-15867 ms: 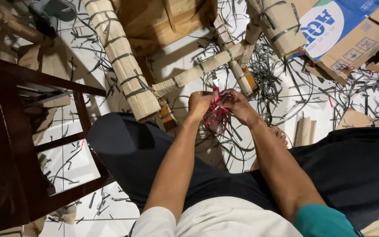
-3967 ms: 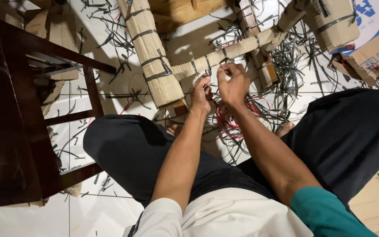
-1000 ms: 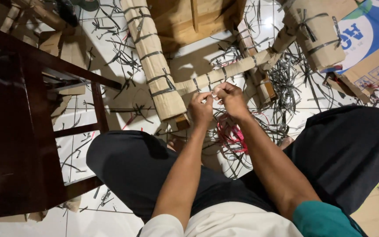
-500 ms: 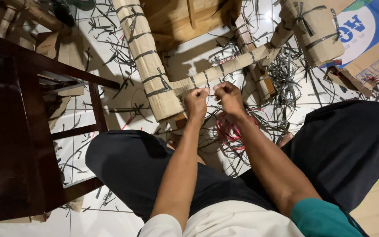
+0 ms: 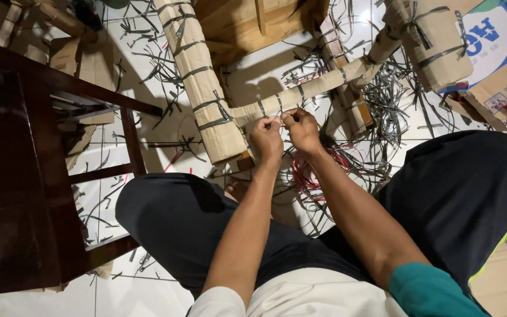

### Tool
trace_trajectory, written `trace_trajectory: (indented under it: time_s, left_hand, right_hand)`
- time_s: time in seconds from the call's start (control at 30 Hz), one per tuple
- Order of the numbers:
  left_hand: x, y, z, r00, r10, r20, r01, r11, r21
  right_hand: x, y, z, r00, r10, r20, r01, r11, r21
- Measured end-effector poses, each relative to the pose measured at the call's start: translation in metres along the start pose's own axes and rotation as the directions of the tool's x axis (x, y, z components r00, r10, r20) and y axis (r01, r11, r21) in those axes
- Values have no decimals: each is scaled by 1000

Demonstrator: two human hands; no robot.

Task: The person sits on the floor and ties a red string around the legs of an overturned wooden chair. They then lift the chair, place a piece of cardboard on the seat, and secure the cardboard with a black string.

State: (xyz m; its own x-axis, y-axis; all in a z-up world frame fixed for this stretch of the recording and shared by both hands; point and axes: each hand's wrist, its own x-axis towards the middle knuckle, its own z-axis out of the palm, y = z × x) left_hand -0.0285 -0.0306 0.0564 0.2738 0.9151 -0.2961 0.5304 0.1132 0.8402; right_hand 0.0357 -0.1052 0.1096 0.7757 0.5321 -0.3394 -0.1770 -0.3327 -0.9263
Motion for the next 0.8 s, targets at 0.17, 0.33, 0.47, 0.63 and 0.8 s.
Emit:
trace_trajectory:
  time_s: [0.17,0.33,0.47,0.63,0.8]
  left_hand:
    - [-27,18,-5,990,92,-109,-130,899,-419]
    - [-18,2,6,974,132,-185,-177,951,-254]
    - [-36,19,-10,952,256,-166,-266,963,-42]
    - [-36,21,-16,940,326,-102,-326,945,17]
    - [-31,12,-11,937,330,-115,-327,944,46]
  right_hand:
    - [-2,-8,-4,999,25,-23,-25,1000,-5]
    - [8,7,0,1000,15,-24,-14,1000,11]
    - [13,18,2,999,-14,-42,18,994,108]
    - [-2,8,4,993,-57,-103,79,970,231]
    - [-11,4,10,972,-138,-188,172,970,173]
